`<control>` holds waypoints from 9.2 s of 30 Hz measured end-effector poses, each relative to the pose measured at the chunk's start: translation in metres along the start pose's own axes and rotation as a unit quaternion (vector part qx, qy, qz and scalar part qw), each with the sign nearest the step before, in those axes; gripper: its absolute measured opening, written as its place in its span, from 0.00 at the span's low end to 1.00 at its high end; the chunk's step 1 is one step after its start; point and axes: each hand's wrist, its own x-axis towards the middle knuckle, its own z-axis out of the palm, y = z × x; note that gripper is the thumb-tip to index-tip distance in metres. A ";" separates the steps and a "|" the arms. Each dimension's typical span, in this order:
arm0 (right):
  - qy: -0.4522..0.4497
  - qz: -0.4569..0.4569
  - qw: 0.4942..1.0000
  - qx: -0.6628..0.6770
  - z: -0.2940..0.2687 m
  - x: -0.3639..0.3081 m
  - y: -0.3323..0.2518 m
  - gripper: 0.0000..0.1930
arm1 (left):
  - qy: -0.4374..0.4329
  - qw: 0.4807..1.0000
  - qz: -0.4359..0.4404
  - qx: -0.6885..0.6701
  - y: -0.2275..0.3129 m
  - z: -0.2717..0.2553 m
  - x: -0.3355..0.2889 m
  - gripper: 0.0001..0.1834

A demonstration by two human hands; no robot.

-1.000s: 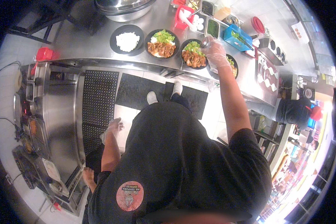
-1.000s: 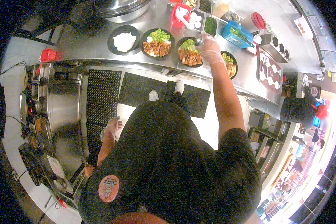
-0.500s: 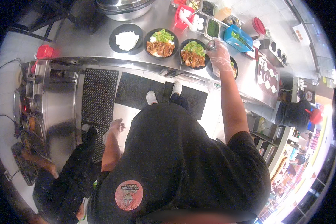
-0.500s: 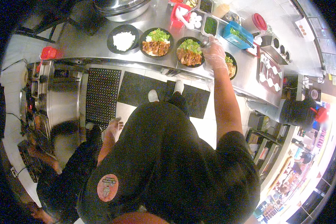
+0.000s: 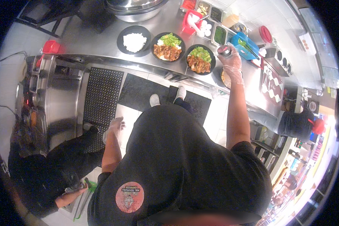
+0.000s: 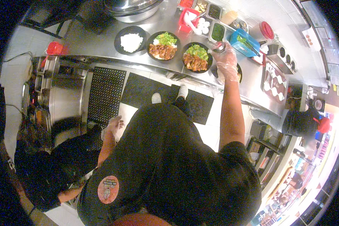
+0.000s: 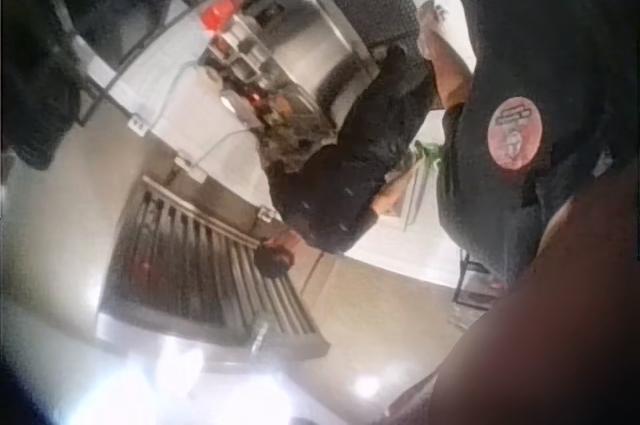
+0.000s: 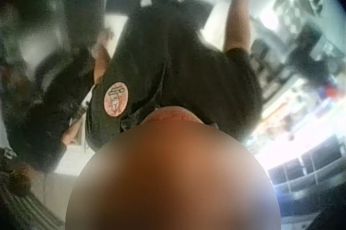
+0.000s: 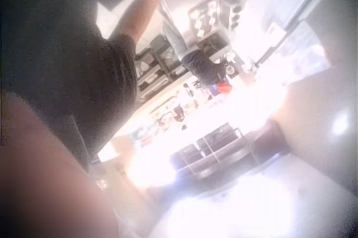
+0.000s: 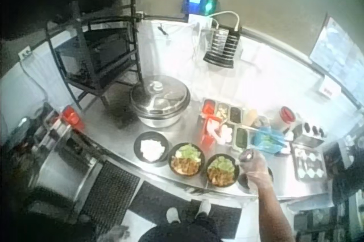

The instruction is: The person assembles multiple rice bowls by scooping rice, adding cooked meat, and topping with chopped lettuce. The person places the finished bowls onto trays and moves them to a serving counter.

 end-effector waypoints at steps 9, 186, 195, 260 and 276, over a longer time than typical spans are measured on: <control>-0.080 -0.153 0.980 -0.094 0.078 0.009 -0.072 0.38 | 0.009 0.998 -0.027 -0.057 -0.038 -0.008 -0.008 0.26; -0.024 0.042 0.986 0.160 -0.063 0.277 0.216 0.25 | 0.082 0.991 -0.071 -0.083 0.040 0.301 -0.136 0.24; -0.292 -0.036 0.932 -0.213 0.018 0.206 0.162 0.19 | 0.060 0.994 -0.046 -0.085 0.030 0.277 -0.106 0.25; 0.052 0.145 0.977 -0.146 0.008 0.110 0.150 0.17 | -0.114 0.991 0.069 0.027 0.138 0.068 0.032 0.22; -0.037 0.165 0.951 -0.258 -0.091 -0.096 0.157 0.13 | -0.075 0.985 -0.033 0.149 0.069 0.051 0.046 0.20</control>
